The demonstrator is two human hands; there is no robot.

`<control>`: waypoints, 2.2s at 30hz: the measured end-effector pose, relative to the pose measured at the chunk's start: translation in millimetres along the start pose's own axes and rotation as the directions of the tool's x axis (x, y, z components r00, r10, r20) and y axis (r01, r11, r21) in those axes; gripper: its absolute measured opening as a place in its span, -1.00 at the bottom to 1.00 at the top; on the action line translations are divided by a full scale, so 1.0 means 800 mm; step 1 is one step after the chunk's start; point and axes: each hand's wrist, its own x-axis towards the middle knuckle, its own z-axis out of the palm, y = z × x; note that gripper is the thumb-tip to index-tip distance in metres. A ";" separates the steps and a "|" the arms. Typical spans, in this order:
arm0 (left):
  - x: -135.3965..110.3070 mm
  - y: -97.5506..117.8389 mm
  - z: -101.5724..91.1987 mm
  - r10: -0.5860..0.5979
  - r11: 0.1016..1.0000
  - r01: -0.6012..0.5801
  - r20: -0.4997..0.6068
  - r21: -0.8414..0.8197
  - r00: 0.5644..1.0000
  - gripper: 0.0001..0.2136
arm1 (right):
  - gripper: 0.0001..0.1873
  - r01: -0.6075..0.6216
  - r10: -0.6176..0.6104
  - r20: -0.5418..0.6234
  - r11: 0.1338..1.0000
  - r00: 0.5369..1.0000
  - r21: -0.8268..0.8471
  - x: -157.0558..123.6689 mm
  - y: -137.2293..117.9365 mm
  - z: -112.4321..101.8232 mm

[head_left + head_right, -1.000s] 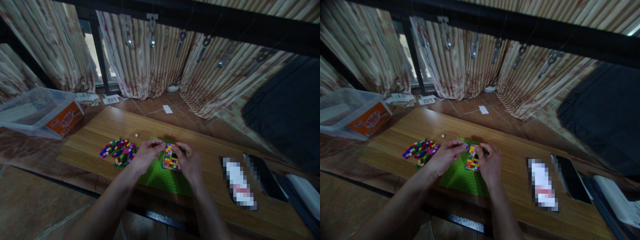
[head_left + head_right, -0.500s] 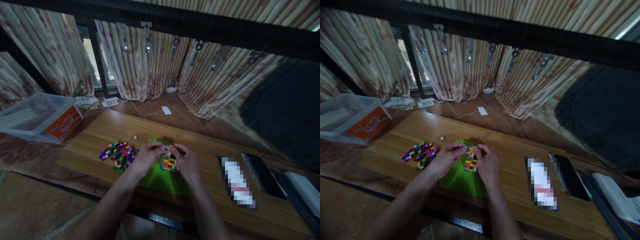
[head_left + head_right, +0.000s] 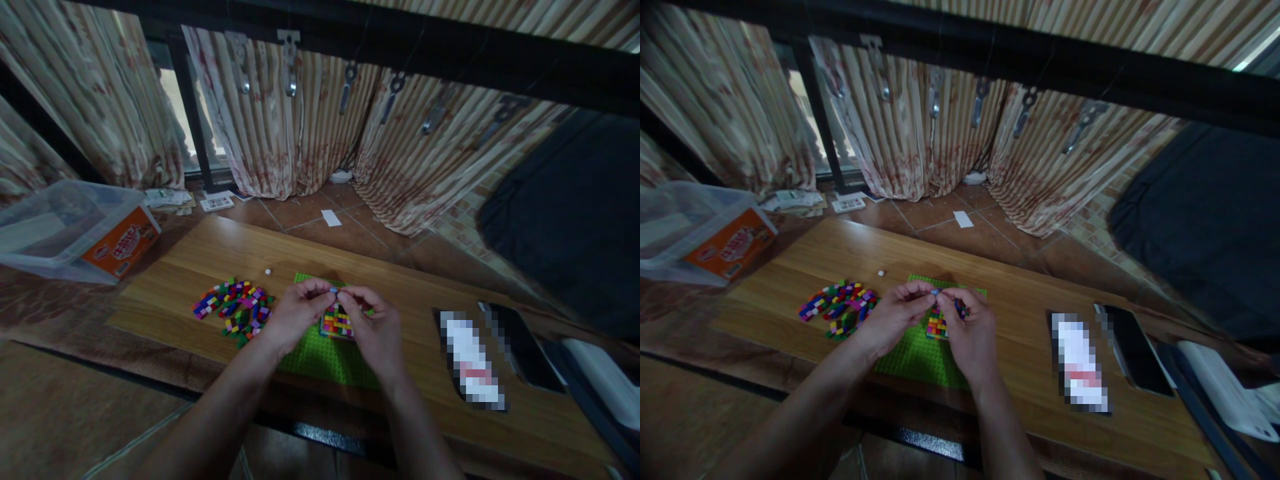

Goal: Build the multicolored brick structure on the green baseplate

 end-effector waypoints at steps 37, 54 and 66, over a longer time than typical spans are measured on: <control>0.001 0.008 -0.010 -0.011 0.998 0.018 -0.116 0.059 0.993 -0.76 | -0.85 0.153 -0.120 0.110 0.915 0.987 -0.374 0.009 0.025 -0.020; -0.001 0.012 -0.009 -0.041 0.998 0.045 -0.122 0.035 0.992 -0.74 | -0.56 -0.057 0.002 -0.166 0.944 0.986 -0.324 0.009 0.033 -0.006; 0.001 0.008 -0.008 -0.057 0.995 0.067 -0.128 0.068 0.990 -0.73 | -0.62 -0.255 0.253 -0.066 0.966 0.965 -0.030 0.009 0.041 0.009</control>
